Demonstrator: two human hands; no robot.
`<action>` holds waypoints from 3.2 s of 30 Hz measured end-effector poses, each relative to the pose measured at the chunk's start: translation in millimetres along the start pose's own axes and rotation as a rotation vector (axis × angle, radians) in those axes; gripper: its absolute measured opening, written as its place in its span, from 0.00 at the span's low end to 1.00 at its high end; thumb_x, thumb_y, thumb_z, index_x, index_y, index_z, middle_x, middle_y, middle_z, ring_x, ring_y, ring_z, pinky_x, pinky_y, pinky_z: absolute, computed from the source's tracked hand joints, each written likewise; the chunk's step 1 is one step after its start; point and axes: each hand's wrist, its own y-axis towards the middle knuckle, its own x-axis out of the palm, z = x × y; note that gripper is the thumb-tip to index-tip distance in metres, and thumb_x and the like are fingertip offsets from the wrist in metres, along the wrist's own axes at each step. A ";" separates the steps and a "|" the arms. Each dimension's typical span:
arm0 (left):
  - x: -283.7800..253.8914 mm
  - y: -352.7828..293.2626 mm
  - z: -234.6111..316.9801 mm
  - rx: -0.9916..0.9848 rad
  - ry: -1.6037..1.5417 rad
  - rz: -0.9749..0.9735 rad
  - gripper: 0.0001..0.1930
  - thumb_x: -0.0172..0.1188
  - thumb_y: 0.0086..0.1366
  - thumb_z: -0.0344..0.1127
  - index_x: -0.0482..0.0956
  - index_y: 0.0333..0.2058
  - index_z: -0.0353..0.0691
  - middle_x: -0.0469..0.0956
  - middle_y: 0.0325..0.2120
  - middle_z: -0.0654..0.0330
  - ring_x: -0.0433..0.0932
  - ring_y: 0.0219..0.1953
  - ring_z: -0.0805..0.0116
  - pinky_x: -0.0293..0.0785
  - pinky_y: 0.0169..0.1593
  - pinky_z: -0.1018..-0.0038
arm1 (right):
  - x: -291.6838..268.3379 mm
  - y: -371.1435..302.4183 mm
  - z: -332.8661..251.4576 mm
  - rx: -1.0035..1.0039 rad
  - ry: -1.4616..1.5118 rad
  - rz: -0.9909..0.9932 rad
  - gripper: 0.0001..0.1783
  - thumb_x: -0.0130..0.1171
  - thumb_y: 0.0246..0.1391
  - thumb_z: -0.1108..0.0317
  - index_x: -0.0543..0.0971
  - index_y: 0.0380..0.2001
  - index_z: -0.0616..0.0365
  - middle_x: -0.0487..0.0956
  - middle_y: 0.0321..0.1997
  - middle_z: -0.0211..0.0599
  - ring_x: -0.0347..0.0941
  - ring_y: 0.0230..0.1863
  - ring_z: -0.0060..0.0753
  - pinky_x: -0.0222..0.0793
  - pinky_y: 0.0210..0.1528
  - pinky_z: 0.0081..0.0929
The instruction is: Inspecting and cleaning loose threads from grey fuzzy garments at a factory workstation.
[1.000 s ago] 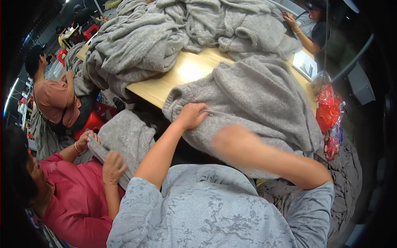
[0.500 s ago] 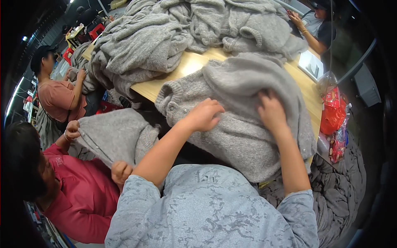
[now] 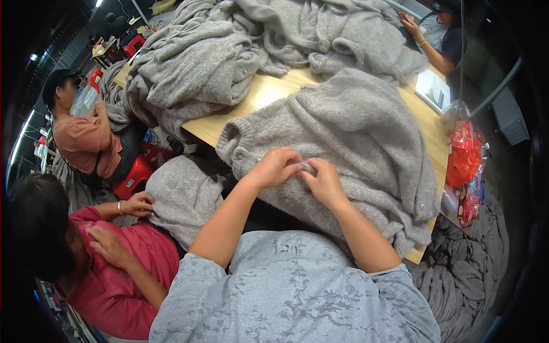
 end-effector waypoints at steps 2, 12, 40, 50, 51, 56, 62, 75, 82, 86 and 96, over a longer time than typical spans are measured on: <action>2.9 0.9 2.7 -0.034 -0.080 0.010 0.07 0.61 0.52 0.32 0.77 0.28 0.35 0.76 0.26 0.53 0.75 0.29 0.58 0.71 0.35 0.69 | -0.4 2.0 5.5 0.083 0.208 -0.028 0.11 0.62 0.43 0.66 0.77 0.29 0.61 0.74 0.21 0.38 0.68 0.25 0.30 0.63 0.29 0.28; 28.7 3.8 -18.7 -0.019 -0.029 0.196 0.06 0.63 0.50 0.31 0.77 0.25 0.36 0.77 0.20 0.57 0.76 0.23 0.71 0.70 0.27 0.74 | 4.7 3.5 18.2 0.194 0.266 0.051 0.12 0.62 0.41 0.66 0.77 0.26 0.65 0.72 0.16 0.34 0.63 0.20 0.18 0.60 0.23 0.22; 47.7 -13.0 -2.0 -0.036 -0.234 0.191 0.06 0.58 0.52 0.25 0.75 0.31 0.33 0.70 0.26 0.57 0.70 0.26 0.67 0.67 0.31 0.74 | -5.1 -13.9 15.4 0.110 0.145 0.104 0.09 0.55 0.36 0.72 0.78 0.24 0.63 0.73 0.20 0.43 0.68 0.25 0.40 0.64 0.29 0.34; 54.4 -8.7 -3.5 0.142 0.142 0.173 0.06 0.55 0.49 0.24 0.70 0.29 0.34 0.69 0.28 0.48 0.69 0.32 0.47 0.66 0.34 0.62 | -27.0 20.9 39.0 -0.069 0.151 -0.038 0.09 0.52 0.40 0.70 0.76 0.22 0.65 0.74 0.21 0.52 0.70 0.25 0.48 0.65 0.31 0.39; 54.8 -6.0 -0.1 0.213 0.201 0.162 0.07 0.55 0.51 0.25 0.70 0.30 0.36 0.69 0.28 0.49 0.70 0.30 0.47 0.67 0.33 0.61 | -25.1 24.2 40.7 -0.053 0.038 0.008 0.10 0.52 0.43 0.68 0.78 0.24 0.63 0.75 0.29 0.53 0.71 0.36 0.50 0.67 0.40 0.39; 59.7 4.1 13.8 0.242 0.298 0.216 0.09 0.53 0.47 0.21 0.70 0.29 0.36 0.70 0.28 0.51 0.71 0.31 0.49 0.67 0.35 0.61 | -4.0 23.5 41.0 0.069 -0.196 -0.057 0.06 0.60 0.39 0.68 0.78 0.21 0.59 0.74 0.32 0.45 0.72 0.36 0.49 0.68 0.38 0.40; 66.1 3.7 5.5 0.246 0.156 0.263 0.09 0.51 0.45 0.19 0.69 0.28 0.34 0.70 0.27 0.50 0.70 0.31 0.49 0.67 0.36 0.63 | -9.1 25.5 44.8 0.143 0.001 -0.087 0.06 0.62 0.38 0.68 0.78 0.21 0.58 0.77 0.28 0.43 0.73 0.33 0.48 0.68 0.35 0.38; 69.8 2.8 -3.4 0.158 -0.027 0.423 0.11 0.48 0.49 0.21 0.71 0.34 0.32 0.72 0.28 0.50 0.72 0.33 0.51 0.68 0.38 0.65 | -9.6 38.7 52.0 0.265 0.606 -0.178 0.09 0.61 0.37 0.67 0.79 0.19 0.63 0.73 0.15 0.29 0.65 0.17 0.20 0.59 0.19 0.22; 60.6 2.9 -6.0 0.145 0.231 0.268 0.11 0.49 0.52 0.24 0.71 0.37 0.32 0.72 0.32 0.46 0.72 0.36 0.45 0.68 0.39 0.61 | -10.7 29.7 43.0 0.145 0.418 -0.147 0.12 0.56 0.46 0.64 0.75 0.20 0.65 0.74 0.17 0.38 0.68 0.21 0.28 0.62 0.24 0.28; 59.7 3.2 -9.9 0.145 0.178 0.239 0.11 0.49 0.53 0.24 0.72 0.37 0.32 0.73 0.34 0.45 0.72 0.38 0.44 0.68 0.41 0.60 | -13.1 13.5 32.5 -0.177 -0.001 -0.014 0.12 0.55 0.46 0.64 0.72 0.24 0.63 0.75 0.25 0.47 0.72 0.28 0.47 0.67 0.31 0.38; 47.9 3.1 -14.0 -0.044 -0.091 0.113 0.08 0.51 0.58 0.28 0.73 0.36 0.33 0.76 0.31 0.47 0.74 0.35 0.47 0.69 0.39 0.62 | -11.2 10.1 25.4 -0.193 -0.178 -0.026 0.08 0.54 0.44 0.67 0.73 0.24 0.61 0.76 0.27 0.46 0.74 0.31 0.50 0.70 0.34 0.42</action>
